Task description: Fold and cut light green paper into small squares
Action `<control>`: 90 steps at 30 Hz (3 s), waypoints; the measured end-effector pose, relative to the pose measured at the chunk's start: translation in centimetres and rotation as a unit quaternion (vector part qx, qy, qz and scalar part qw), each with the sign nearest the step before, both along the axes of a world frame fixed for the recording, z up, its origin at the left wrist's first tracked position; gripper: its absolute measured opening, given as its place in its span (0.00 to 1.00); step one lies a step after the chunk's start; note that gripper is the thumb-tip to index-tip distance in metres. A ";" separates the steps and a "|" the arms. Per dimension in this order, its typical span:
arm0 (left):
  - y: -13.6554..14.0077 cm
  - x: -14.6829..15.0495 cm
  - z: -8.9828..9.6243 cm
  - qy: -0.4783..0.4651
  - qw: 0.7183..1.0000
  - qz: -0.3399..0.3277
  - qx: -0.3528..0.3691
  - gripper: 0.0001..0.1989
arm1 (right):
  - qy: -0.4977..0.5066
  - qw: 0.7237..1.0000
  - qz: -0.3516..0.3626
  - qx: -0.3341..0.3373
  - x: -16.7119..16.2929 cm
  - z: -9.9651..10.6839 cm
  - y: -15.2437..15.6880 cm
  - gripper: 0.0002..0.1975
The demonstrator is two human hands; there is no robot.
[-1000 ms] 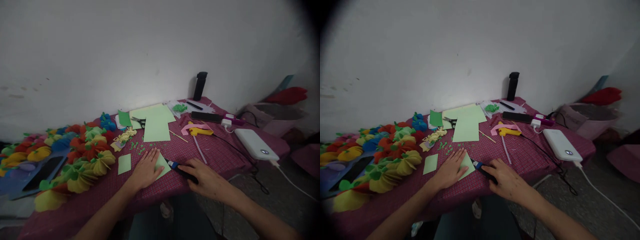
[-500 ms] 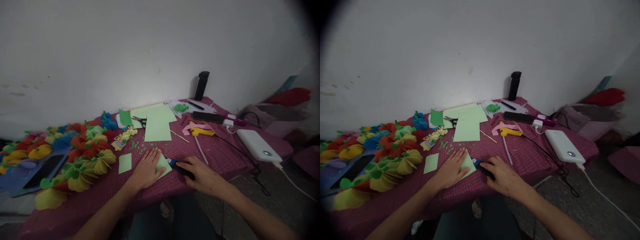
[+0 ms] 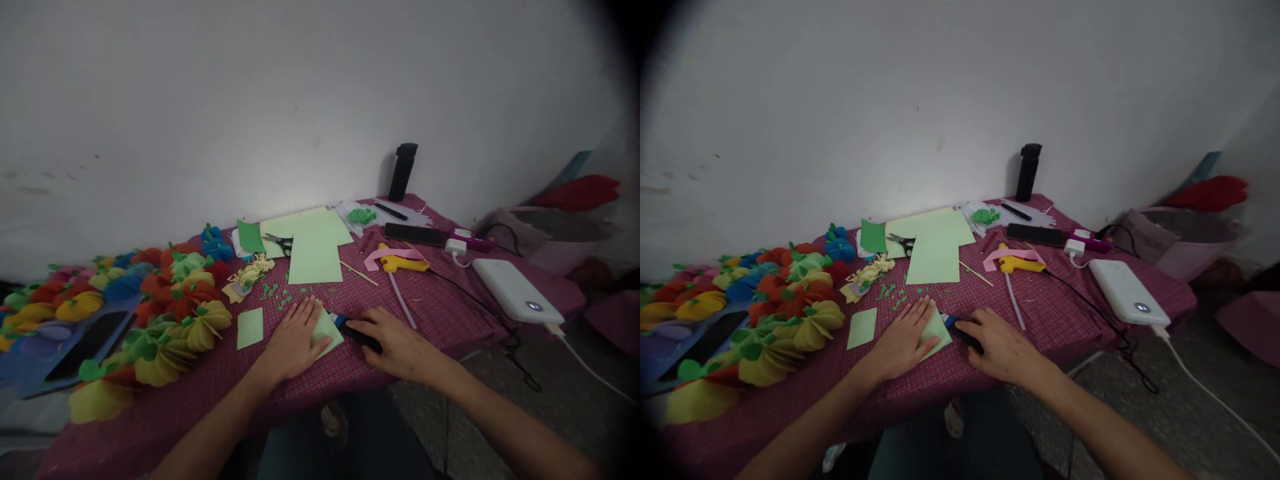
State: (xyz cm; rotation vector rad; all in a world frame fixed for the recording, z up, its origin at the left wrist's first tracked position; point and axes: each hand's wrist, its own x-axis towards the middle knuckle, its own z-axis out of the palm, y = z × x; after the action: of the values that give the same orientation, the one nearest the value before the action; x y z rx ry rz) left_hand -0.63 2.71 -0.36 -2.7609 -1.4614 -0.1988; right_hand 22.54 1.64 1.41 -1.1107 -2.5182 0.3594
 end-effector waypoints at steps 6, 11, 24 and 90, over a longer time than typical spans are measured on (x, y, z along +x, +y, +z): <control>0.1 0.0 -0.2 0.003 1.000 0.003 0.003 0.32 | 0.004 1.000 -0.003 -0.004 0.0 -0.2 0.4 0.24; 0.0 0.0 -0.2 0.004 1.000 0.002 0.005 0.33 | 0.005 1.000 -0.005 0.001 0.7 -0.5 0.3 0.25; 0.0 0.0 -0.2 -0.011 1.000 0.004 -0.003 0.33 | 0.016 1.000 0.002 0.008 -0.5 -0.2 1.2 0.25; -4.9 -1.1 -0.6 -0.224 0.967 0.119 0.031 0.21 | 0.155 0.971 -0.095 -0.156 -6.8 -1.3 6.8 0.10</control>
State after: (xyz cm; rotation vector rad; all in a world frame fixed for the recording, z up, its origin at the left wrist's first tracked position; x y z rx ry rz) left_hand -1.73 -2.15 -0.95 -2.5653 -1.8204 -0.8941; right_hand 15.70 8.43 0.08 -1.2846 -2.1091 0.8263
